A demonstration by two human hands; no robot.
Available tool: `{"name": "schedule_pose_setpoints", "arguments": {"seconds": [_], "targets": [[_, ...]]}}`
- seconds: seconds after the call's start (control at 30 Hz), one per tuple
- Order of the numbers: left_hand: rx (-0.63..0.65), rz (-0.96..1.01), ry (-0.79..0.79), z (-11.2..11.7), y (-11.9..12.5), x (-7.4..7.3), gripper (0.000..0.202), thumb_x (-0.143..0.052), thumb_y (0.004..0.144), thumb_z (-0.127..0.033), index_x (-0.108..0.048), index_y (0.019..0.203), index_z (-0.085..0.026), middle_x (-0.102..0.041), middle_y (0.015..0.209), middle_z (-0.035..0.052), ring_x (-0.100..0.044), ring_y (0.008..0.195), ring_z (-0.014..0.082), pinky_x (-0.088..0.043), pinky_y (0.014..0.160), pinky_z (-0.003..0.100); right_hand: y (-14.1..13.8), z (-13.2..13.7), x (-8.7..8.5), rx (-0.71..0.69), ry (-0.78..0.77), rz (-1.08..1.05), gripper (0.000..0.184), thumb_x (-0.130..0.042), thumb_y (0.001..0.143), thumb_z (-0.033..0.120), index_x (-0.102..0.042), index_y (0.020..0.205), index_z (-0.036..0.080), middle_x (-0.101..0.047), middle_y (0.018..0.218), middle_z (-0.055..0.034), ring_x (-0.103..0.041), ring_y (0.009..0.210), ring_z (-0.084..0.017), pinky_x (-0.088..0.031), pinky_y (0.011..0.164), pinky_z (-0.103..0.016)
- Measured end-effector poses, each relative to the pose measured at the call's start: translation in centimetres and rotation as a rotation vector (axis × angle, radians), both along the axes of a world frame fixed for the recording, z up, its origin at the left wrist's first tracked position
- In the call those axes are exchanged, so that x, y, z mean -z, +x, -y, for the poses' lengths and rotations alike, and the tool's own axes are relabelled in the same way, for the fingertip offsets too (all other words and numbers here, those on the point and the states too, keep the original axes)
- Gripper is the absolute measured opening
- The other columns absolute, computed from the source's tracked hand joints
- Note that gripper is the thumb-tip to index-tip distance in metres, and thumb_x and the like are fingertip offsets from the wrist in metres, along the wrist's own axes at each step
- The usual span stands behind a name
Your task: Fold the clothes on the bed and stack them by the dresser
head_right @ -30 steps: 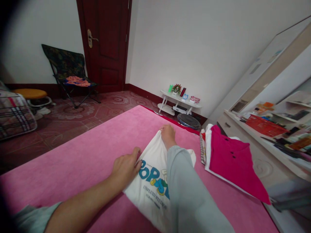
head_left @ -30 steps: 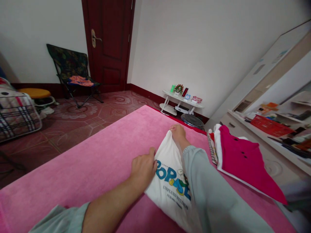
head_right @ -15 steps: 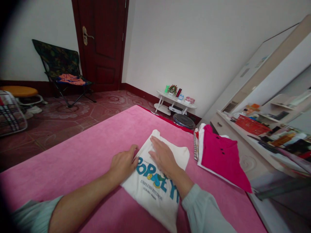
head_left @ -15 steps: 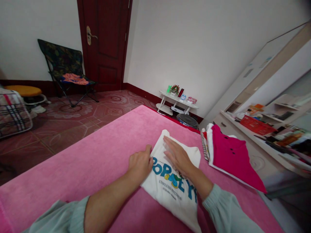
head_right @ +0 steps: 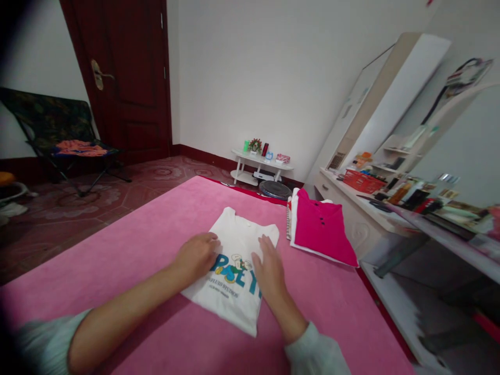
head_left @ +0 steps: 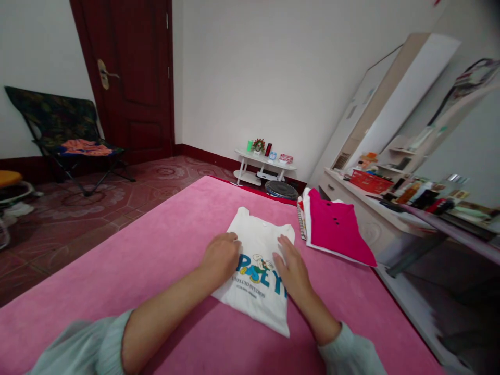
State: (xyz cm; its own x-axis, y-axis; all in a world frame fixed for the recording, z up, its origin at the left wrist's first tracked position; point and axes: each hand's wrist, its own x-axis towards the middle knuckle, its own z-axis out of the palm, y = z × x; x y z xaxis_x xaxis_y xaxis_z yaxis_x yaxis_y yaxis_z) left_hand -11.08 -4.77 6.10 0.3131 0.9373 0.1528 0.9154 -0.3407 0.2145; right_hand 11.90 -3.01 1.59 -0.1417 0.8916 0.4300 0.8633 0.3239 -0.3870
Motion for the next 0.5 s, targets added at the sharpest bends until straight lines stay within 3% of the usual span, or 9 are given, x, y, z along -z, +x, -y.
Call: {"name": "schedule_pose_setpoints", "arguments": {"seconds": [0.07, 0.17, 0.3, 0.5], "targets": [[0.135, 0.030, -0.058, -0.7, 1.5, 0.5, 0.034, -0.046, 0.087, -0.029, -0.059, 0.116, -0.018, -0.051, 0.134, 0.0106, -0.047, 0.123, 0.0226, -0.031, 0.107, 0.033, -1.2, 0.8, 0.8, -0.073, -0.070, 0.111, 0.056, -0.037, 0.090, 0.039, -0.041, 0.139, 0.013, -0.034, 0.149, -0.0119, -0.026, 0.139, -0.024, -0.023, 0.113, -0.046], [0.166, 0.021, -0.080, -2.9, 2.6, 2.2, 0.060, -0.037, 0.091, -0.044, -0.036, 0.140, -0.009, -0.027, 0.151, 0.0157, -0.026, 0.139, 0.0246, -0.019, 0.114, 0.037, -1.5, 0.2, 1.4, -0.093, -0.154, 0.216, 0.064, -0.035, 0.091, 0.049, -0.031, 0.145, 0.014, -0.025, 0.153, -0.0107, -0.018, 0.142, -0.025, -0.018, 0.114, -0.049], [0.120, -0.021, -0.059, -6.8, 2.2, 4.0, 0.079, -0.026, 0.090, -0.061, -0.024, 0.145, -0.004, -0.015, 0.154, 0.0178, -0.011, 0.143, 0.0261, -0.010, 0.115, 0.039, 0.5, -2.8, 1.6, 0.034, -0.196, 0.261, 0.076, -0.031, 0.089, 0.060, -0.027, 0.146, 0.011, -0.018, 0.154, -0.0134, -0.013, 0.143, -0.027, -0.015, 0.114, -0.050], [0.029, -0.043, -0.044, -11.1, 1.7, 5.1, 0.079, -0.018, 0.090, -0.063, -0.020, 0.148, -0.009, -0.010, 0.156, 0.0138, -0.007, 0.144, 0.0255, -0.010, 0.114, 0.039, 3.2, -7.1, 1.9, 0.163, -0.211, 0.292, 0.079, -0.031, 0.089, 0.061, -0.023, 0.147, 0.007, -0.017, 0.154, -0.0154, -0.010, 0.143, -0.026, -0.010, 0.114, -0.050]]}}
